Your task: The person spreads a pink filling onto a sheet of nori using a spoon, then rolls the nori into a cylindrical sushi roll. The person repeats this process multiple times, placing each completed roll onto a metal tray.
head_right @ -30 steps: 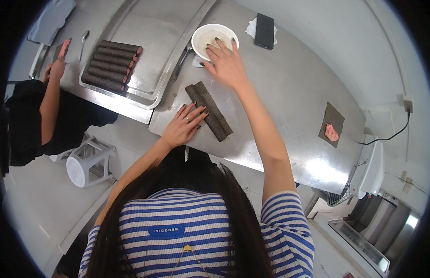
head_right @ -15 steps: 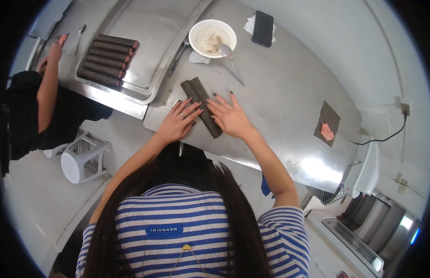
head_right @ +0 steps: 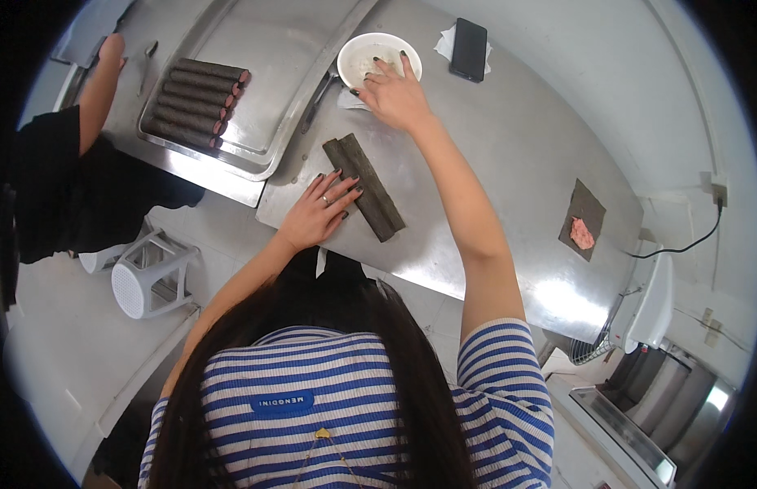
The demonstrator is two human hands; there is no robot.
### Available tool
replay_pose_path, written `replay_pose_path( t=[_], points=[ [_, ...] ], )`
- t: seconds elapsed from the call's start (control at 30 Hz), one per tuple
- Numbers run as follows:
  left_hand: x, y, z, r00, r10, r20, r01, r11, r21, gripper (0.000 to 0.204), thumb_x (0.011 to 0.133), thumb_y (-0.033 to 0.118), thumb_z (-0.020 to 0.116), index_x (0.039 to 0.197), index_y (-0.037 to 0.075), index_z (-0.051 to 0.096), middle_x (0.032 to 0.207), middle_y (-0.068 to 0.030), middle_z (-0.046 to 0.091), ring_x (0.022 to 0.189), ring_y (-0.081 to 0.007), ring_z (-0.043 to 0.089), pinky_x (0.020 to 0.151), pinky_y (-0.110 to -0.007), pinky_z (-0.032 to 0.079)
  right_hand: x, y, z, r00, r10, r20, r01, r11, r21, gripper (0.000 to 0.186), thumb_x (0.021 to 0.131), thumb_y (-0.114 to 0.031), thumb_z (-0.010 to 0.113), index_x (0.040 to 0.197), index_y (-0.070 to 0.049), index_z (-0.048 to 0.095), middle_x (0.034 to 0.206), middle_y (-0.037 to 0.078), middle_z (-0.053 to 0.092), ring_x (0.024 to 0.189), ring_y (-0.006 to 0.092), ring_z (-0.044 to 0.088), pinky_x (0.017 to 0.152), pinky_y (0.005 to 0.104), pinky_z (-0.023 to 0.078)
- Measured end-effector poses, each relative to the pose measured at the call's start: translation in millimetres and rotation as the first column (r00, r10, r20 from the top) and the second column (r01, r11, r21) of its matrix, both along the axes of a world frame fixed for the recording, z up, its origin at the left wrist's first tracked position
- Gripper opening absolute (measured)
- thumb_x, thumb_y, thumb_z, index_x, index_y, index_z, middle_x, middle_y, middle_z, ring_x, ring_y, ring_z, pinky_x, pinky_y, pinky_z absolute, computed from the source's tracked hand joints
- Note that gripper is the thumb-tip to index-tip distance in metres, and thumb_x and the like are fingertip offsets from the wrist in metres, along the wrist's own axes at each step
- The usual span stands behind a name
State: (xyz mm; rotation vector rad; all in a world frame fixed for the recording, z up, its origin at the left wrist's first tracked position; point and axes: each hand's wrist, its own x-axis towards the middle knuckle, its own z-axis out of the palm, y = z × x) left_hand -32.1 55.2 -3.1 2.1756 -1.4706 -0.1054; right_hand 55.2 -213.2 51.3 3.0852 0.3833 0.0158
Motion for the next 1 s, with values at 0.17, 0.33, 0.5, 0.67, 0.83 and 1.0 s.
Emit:
replay_pose_path(
  t=[0.17, 0.33, 0.5, 0.67, 0.83, 1.0],
  points=[
    [-1.8, 2.2, -3.7, 1.000, 0.021, 0.001, -0.021, 1.000, -0.009, 0.056, 0.084, 0.018, 0.061, 0.137, 0.017, 0.045, 0.147, -0.0029, 0.038, 0.137, -0.0294, 0.033, 0.111, -0.048, 0.030, -94.5, 14.4, -1.7, 0.983, 0.142, 0.115, -0.156, 0.979, 0.130, 0.039, 0.094, -0.030, 0.052, 0.127, -0.012, 0.057, 0.140, 0.002, 0.049, 0.138, 0.0229, 0.033, 0.112, 0.0599, 0.018],
    [-1.4, 0.5, -2.4, 1.000, 0.010, -0.030, -0.011, 0.999, -0.030, 0.060, 0.080, 0.015, 0.065, 0.137, 0.017, 0.045, 0.148, -0.0040, 0.037, 0.137, -0.0331, 0.033, 0.112, -0.049, 0.029, -215.0, 23.7, -12.8, 0.969, 0.097, -0.226, -0.033, 0.962, 0.272, 0.043, 0.092, -0.027, 0.053, 0.131, -0.010, 0.054, 0.143, 0.001, 0.046, 0.139, 0.0240, 0.032, 0.113, 0.0608, 0.014],
    [-2.8, 2.9, -4.1, 1.000, 0.018, -0.008, -0.018, 1.000, -0.005, 0.056, 0.084, 0.017, 0.062, 0.137, 0.017, 0.045, 0.149, -0.0033, 0.037, 0.137, -0.0299, 0.033, 0.111, -0.048, 0.030, -193.3, 9.4, 12.0, 0.994, 0.078, -0.083, -0.052, 0.959, 0.280, 0.043, 0.094, -0.030, 0.051, 0.131, -0.009, 0.053, 0.143, 0.002, 0.046, 0.139, 0.0250, 0.032, 0.114, 0.0602, 0.011],
    [0.6, 1.0, -0.4, 1.000, 0.003, -0.007, -0.003, 1.000, 0.004, 0.056, 0.084, 0.017, 0.061, 0.138, 0.016, 0.045, 0.148, -0.0032, 0.037, 0.137, -0.0302, 0.032, 0.110, -0.048, 0.030, -60.6, 1.9, 2.5, 0.981, -0.003, 0.196, -0.026, 0.989, 0.145, 0.043, 0.093, -0.034, 0.052, 0.127, -0.008, 0.056, 0.138, 0.003, 0.051, 0.138, 0.0254, 0.034, 0.113, 0.0597, 0.014],
    [-0.5, 0.7, 0.9, 1.000, 0.000, -0.002, 0.000, 1.000, -0.002, 0.057, 0.084, 0.017, 0.062, 0.138, 0.017, 0.045, 0.148, -0.0029, 0.037, 0.137, -0.0297, 0.033, 0.110, -0.048, 0.030, -1.1, 1.2, -6.2, 0.998, -0.014, 0.061, 0.017, 0.999, -0.046, 0.041, 0.093, -0.035, 0.052, 0.124, -0.009, 0.059, 0.134, 0.003, 0.055, 0.135, 0.0253, 0.038, 0.112, 0.0588, 0.017],
    [-1.3, 3.3, -5.7, 1.000, 0.020, -0.001, -0.020, 1.000, -0.016, 0.057, 0.083, 0.018, 0.062, 0.138, 0.017, 0.045, 0.148, -0.0020, 0.037, 0.137, -0.0288, 0.033, 0.111, -0.048, 0.030, -54.9, 10.4, 8.9, 0.977, 0.117, 0.179, -0.130, 0.990, 0.063, 0.042, 0.091, -0.033, 0.054, 0.127, -0.011, 0.058, 0.137, 0.001, 0.053, 0.136, 0.0246, 0.036, 0.111, 0.0603, 0.018]
  ],
)
